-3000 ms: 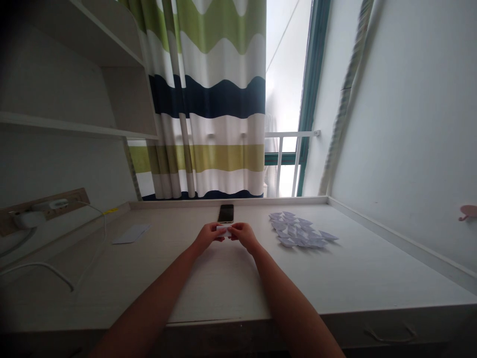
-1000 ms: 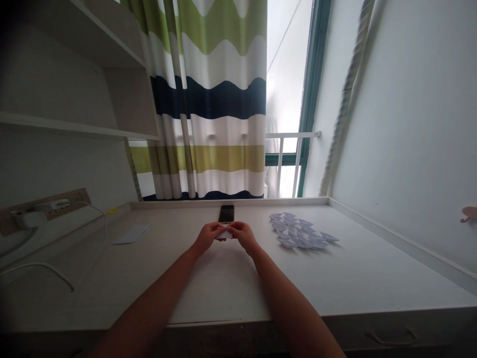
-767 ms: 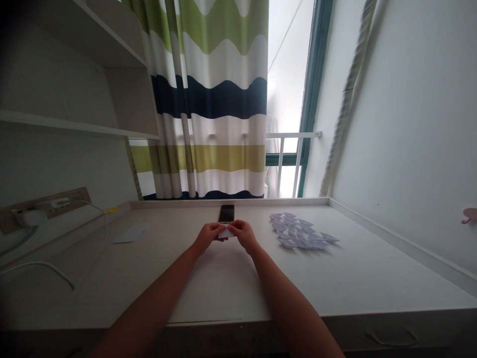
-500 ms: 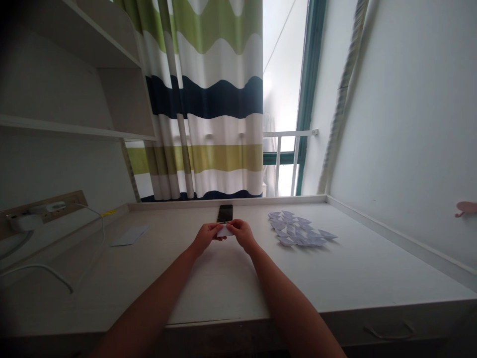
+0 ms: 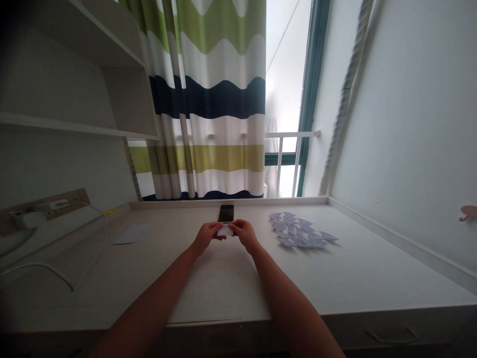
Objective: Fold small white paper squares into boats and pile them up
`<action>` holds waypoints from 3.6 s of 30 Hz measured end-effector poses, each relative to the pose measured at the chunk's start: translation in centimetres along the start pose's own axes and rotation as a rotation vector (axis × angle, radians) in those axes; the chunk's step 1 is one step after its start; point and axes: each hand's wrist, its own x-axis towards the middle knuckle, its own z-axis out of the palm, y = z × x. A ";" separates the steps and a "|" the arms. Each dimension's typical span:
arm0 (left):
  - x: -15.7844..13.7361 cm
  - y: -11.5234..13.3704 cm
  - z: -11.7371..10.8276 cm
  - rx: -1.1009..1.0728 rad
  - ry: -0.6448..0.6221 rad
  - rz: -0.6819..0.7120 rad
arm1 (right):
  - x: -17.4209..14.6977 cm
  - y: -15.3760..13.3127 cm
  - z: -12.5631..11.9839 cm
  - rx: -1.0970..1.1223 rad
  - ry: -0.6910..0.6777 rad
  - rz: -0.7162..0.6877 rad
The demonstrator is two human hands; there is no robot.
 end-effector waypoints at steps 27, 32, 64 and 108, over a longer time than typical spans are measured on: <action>-0.1 0.4 0.1 0.025 0.085 0.027 | 0.4 0.7 -0.5 -0.022 0.028 0.015; 0.0 0.2 0.0 0.039 0.081 0.031 | 0.6 1.1 -0.6 -0.028 0.018 -0.019; 0.0 0.0 0.1 0.190 0.048 0.000 | 0.6 1.1 0.0 -0.125 -0.044 -0.064; -0.2 -0.2 0.0 0.095 -0.122 -0.048 | 0.3 0.8 -0.4 -0.078 -0.090 -0.110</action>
